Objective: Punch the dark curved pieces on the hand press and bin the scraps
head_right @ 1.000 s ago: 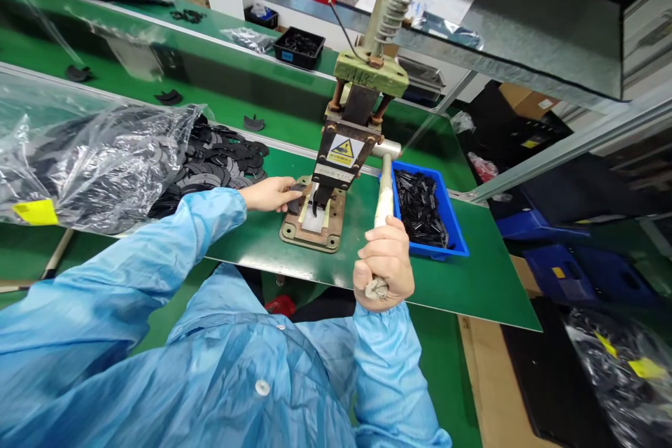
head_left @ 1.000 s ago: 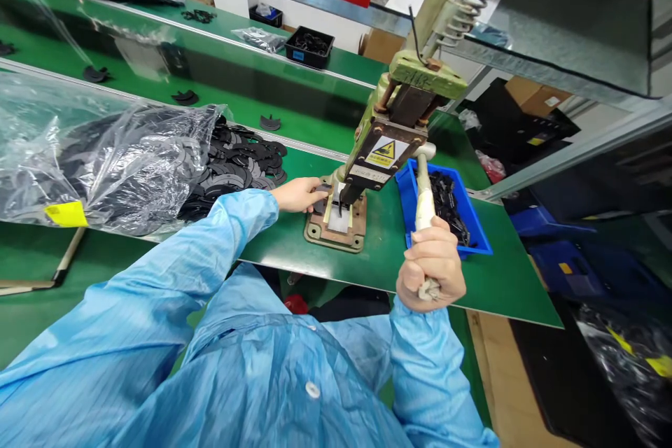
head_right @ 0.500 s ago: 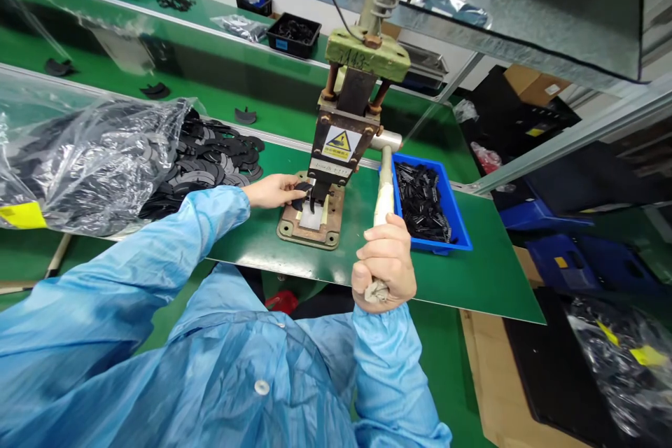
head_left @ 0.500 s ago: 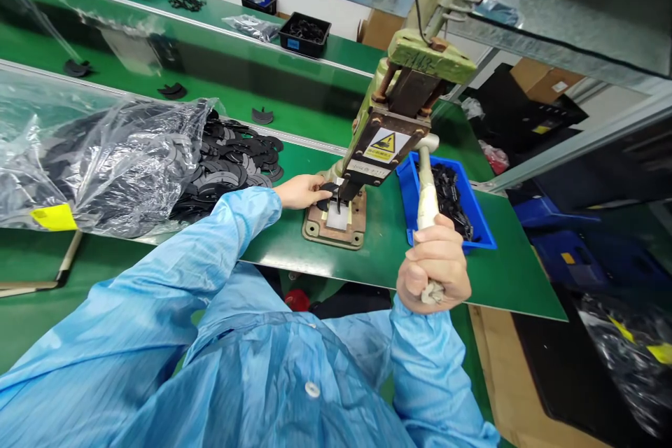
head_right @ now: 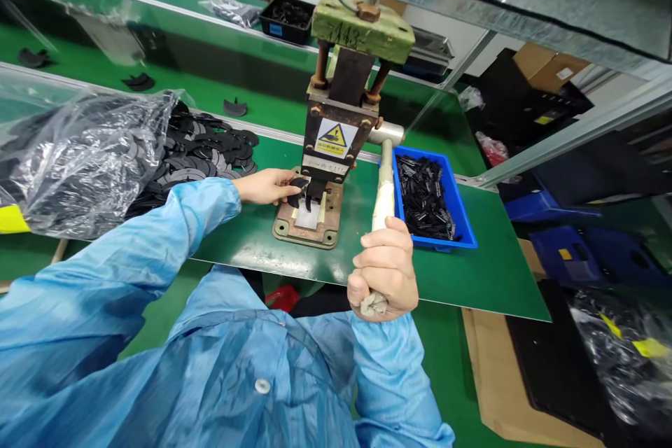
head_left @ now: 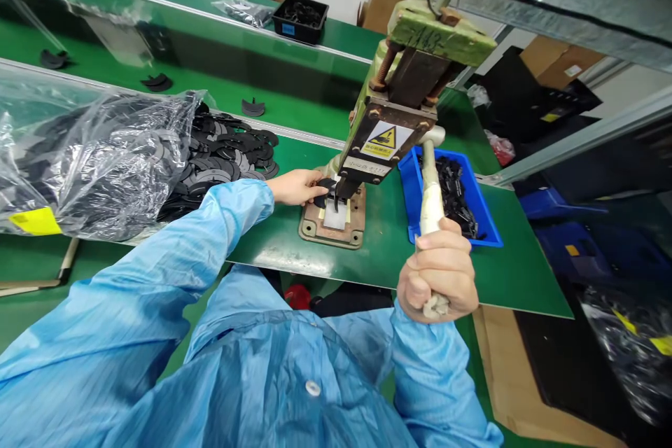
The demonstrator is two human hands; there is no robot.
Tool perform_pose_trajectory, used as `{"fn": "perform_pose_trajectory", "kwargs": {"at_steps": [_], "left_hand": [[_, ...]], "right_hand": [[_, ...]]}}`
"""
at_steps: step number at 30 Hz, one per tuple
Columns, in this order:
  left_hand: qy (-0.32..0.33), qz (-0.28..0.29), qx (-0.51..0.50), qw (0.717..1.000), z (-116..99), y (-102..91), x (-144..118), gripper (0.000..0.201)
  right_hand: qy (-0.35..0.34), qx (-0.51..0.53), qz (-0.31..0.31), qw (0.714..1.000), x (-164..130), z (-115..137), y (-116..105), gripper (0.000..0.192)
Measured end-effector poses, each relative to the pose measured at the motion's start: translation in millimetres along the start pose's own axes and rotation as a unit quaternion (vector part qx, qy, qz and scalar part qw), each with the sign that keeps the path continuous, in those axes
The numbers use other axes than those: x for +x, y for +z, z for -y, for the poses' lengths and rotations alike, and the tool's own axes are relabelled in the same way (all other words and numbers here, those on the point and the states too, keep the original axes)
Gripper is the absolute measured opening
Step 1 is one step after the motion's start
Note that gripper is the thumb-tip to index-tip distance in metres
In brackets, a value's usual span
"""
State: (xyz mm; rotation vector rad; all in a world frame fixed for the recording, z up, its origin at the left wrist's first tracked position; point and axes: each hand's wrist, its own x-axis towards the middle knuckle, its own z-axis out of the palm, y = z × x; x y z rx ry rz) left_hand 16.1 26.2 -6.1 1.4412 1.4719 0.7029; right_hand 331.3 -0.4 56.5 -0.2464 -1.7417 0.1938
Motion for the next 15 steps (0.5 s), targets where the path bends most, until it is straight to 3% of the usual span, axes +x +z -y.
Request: {"fn": "perform_pose_trajectory", "kwargs": {"at_steps": [5,15], "left_hand": [[0.021,-0.004,0.027,0.999,2.9,-0.3,-0.3,0.024],[-0.007,0.007,-0.032,0.999,4.7,0.8,4.3,0.025]], "right_hand": [[-0.012,0.008,-0.004,1.0,-0.4,-2.0,0.5,0.033],[0.0,0.006,0.008,1.0,0.1,1.5,-0.7,0.032]]}}
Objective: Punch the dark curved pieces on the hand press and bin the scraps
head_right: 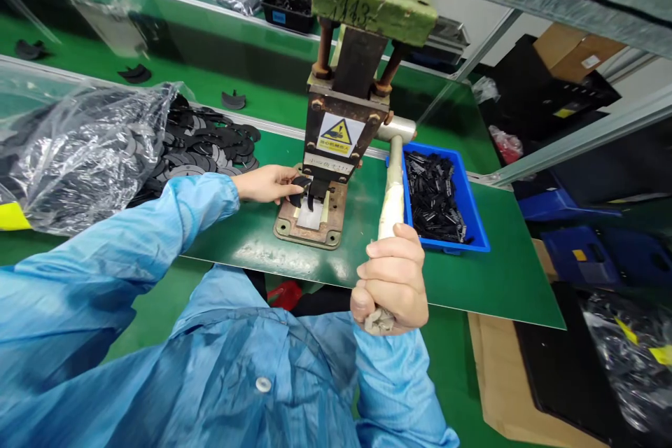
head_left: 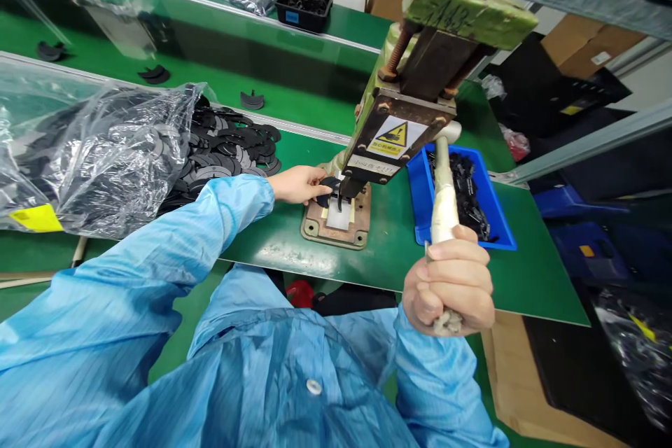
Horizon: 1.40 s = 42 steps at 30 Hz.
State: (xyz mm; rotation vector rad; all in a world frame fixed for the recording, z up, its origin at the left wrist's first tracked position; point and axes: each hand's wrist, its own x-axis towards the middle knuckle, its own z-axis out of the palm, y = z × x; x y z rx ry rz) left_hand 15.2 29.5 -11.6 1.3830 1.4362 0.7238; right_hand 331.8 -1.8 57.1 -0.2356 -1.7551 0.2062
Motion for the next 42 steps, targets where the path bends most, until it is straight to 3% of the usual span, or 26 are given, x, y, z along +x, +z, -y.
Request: {"fn": "perform_pose_trajectory", "kwargs": {"at_steps": [7,20,24,31,37,42], "left_hand": [[0.0,0.007,-0.05,0.999,2,-0.9,1,0.029],[0.01,0.008,-0.028,1.0,6,0.0,1,0.029],[-0.01,-0.007,-0.037,0.999,3,3.2,0,0.026],[-0.066,-0.011,-0.008,0.998,-13,2.2,0,0.02],[-0.112,0.006,-0.027,0.993,-22,0.7,7,0.015],[-0.161,0.027,-0.063,0.985,-23,-1.1,14,0.012]], "right_hand": [[0.0,0.001,0.005,1.0,-2,0,-3,0.036],[0.01,-0.008,0.012,1.0,-3,0,-4,0.031],[-0.007,-0.012,0.0,1.0,-3,-4,-2,0.033],[-0.036,0.005,-0.076,0.996,-4,-12,12,0.04],[-0.048,0.027,-0.175,0.983,-1,-15,28,0.046],[-0.031,-0.003,-0.117,0.993,-2,-14,19,0.045]]}}
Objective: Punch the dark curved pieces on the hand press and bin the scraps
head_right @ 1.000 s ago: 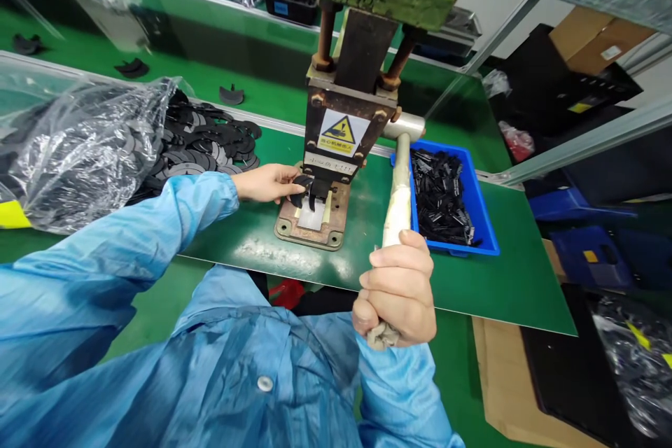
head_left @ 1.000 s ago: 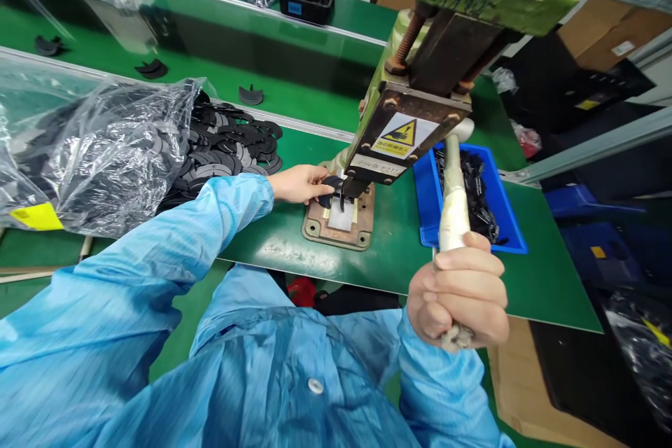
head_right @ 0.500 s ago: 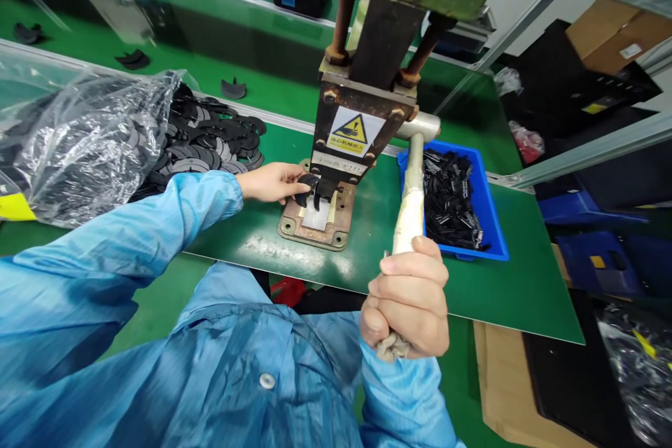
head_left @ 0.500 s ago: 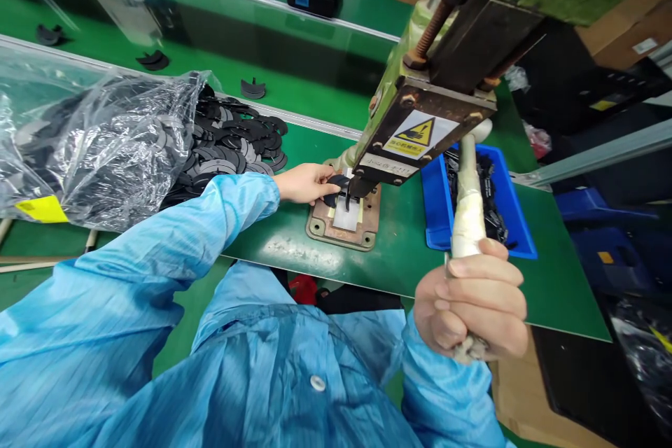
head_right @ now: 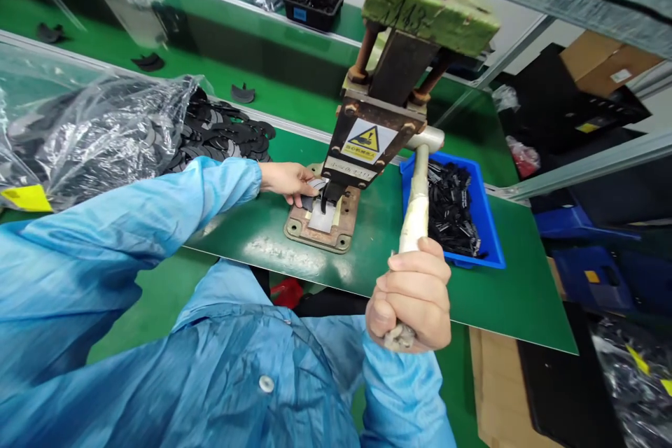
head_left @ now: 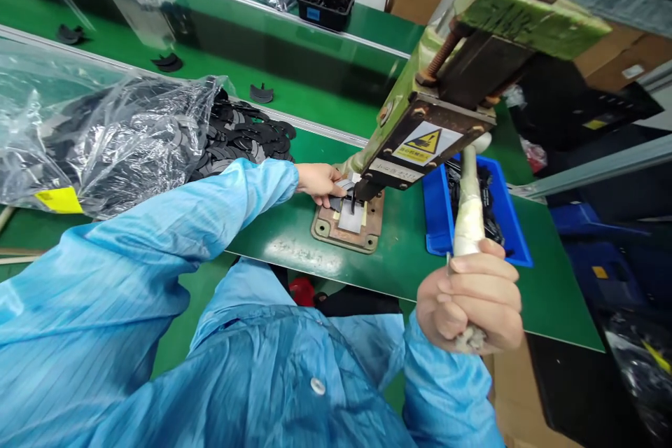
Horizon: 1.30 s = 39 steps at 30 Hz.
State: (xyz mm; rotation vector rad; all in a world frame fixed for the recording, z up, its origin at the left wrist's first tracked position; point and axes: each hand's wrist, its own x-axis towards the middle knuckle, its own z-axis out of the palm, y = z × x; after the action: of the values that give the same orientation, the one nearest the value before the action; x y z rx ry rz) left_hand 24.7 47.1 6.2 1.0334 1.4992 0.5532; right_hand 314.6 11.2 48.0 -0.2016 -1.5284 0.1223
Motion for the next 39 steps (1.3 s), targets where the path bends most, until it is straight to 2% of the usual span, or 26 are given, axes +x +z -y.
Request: {"fn": "perform_pose_trajectory", "kwargs": {"at_steps": [6,9,13,16,21,24,28,30,32,35,39], "left_hand": [[-0.059,0.032,-0.085,0.994,-2,1.7,1,0.015],[-0.045,0.026,-0.098,0.994,1,5.1,0,0.019],[-0.029,0.017,-0.098,0.995,6,10.5,-4,0.025],[-0.019,-0.007,-0.117,0.993,9,12.3,-8,0.031],[-0.009,-0.013,-0.11,0.994,12,14.6,-15,0.021],[-0.008,-0.027,-0.111,0.993,12,20.8,-16,0.016],[-0.018,-0.056,-0.151,0.987,12,29.4,-17,0.021],[-0.018,-0.051,-0.165,0.985,13,30.4,-17,0.022],[-0.015,-0.044,-0.169,0.985,13,29.5,-16,0.022],[-0.006,-0.038,-0.168,0.985,15,27.9,-17,0.021],[0.032,-0.038,-0.187,0.981,19,28.2,-24,0.021]], "right_hand": [[-0.009,0.01,-0.004,1.0,2,0,2,0.046],[-0.004,0.001,-0.015,1.0,3,4,5,0.043],[0.032,-0.031,0.03,0.999,7,11,1,0.035],[0.035,-0.023,0.048,0.998,9,14,-4,0.033],[0.033,-0.016,0.054,0.998,10,14,-4,0.031],[0.029,-0.014,0.027,0.999,8,12,4,0.032],[0.002,0.008,-0.056,0.998,7,8,19,0.037],[0.0,0.013,-0.071,0.997,7,8,21,0.038],[0.013,0.007,-0.044,0.999,6,10,17,0.037],[0.032,-0.005,0.031,0.999,11,14,6,0.035],[0.028,0.021,0.064,0.997,45,18,-2,0.02]]}}
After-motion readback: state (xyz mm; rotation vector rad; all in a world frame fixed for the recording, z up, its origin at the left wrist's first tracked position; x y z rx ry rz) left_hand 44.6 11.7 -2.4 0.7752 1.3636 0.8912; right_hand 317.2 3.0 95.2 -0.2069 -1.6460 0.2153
